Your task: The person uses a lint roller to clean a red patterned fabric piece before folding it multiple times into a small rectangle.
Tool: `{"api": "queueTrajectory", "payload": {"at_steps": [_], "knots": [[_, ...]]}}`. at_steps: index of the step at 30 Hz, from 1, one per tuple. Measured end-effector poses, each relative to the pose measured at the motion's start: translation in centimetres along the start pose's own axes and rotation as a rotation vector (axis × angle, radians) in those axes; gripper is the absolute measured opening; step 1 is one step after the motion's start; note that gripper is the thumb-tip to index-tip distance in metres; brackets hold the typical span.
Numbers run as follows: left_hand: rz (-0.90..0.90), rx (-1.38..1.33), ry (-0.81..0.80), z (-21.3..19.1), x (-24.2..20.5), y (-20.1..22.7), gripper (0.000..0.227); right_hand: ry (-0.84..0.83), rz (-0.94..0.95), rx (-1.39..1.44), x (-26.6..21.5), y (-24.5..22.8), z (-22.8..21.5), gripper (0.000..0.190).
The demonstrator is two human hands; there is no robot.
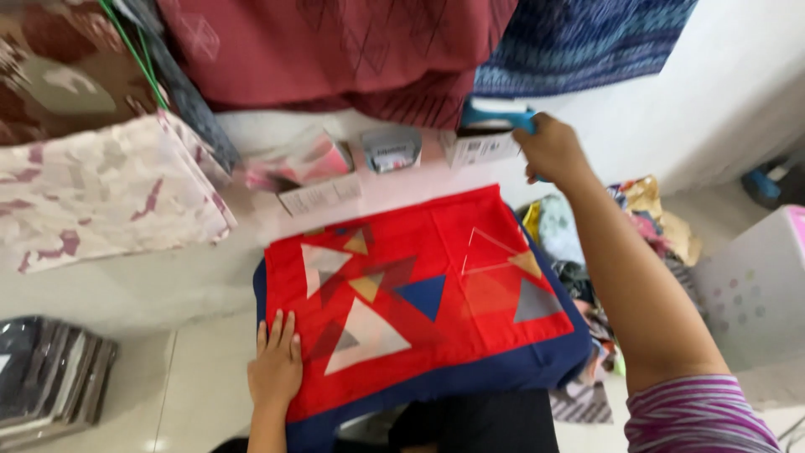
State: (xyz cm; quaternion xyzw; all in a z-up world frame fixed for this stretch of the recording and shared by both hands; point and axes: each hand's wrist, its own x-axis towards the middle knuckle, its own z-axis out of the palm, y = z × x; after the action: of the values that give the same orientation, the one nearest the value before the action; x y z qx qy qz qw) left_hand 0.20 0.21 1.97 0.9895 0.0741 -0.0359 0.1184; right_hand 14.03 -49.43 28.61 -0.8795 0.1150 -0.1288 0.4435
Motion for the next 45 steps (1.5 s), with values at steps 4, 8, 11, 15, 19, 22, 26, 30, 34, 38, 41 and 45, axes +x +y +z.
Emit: {"api": "queueTrajectory", "payload": {"at_steps": [4,8,11,15,19,22,26,30,34,38,41,45], "knots": [[-0.036,-0.009,-0.022,-0.9,-0.4,0.8,0.058,-0.146,0.14,-0.208,0.4,-4.3,0.3,0.037],[-0.052,0.043,-0.052,-1.2,-0.7,1.0,0.058,-0.29,0.235,-0.068,2.7,-4.3,1.0,0.039],[-0.062,-0.006,-0.071,-0.9,-0.4,0.7,0.058,-0.286,0.237,0.053,-1.5,-7.7,-1.9,0.047],[0.062,0.013,0.155,3.7,1.3,-3.2,0.056,0.062,0.098,0.296,-0.6,4.4,-2.9,0.046],[0.474,-0.23,0.477,3.1,-1.1,-5.5,0.039,0.08,-0.285,-0.063,-4.7,19.4,-2.4,0.03],[0.611,-0.273,0.316,0.6,-3.4,-6.4,0.036,-0.321,-0.519,-0.233,-9.2,25.2,-2.4,0.039],[0.63,-0.104,0.07,-1.9,-6.2,-7.0,0.051,-0.611,-0.51,-0.348,-13.0,30.7,-1.8,0.055],[0.537,-0.073,0.006,-2.0,-6.9,-7.0,0.043,-0.64,-0.588,-0.345,-12.5,33.5,-0.9,0.046],[0.656,-0.063,0.227,-1.3,-7.0,-7.0,0.018,-0.589,-0.62,-0.331,-11.8,34.0,-0.1,0.024],[0.667,-0.16,0.298,-0.7,-6.9,-6.6,0.024,-0.51,-0.592,-0.135,-12.7,31.7,-0.1,0.019],[0.587,-0.54,0.375,-2.8,-7.4,-4.8,0.007,-0.449,-0.66,0.224,-13.9,28.0,-0.6,0.012],[0.455,-0.851,0.383,-4.4,-9.3,-4.1,0.036,-0.336,-0.399,0.433,-15.1,30.4,-1.8,0.005]]}}
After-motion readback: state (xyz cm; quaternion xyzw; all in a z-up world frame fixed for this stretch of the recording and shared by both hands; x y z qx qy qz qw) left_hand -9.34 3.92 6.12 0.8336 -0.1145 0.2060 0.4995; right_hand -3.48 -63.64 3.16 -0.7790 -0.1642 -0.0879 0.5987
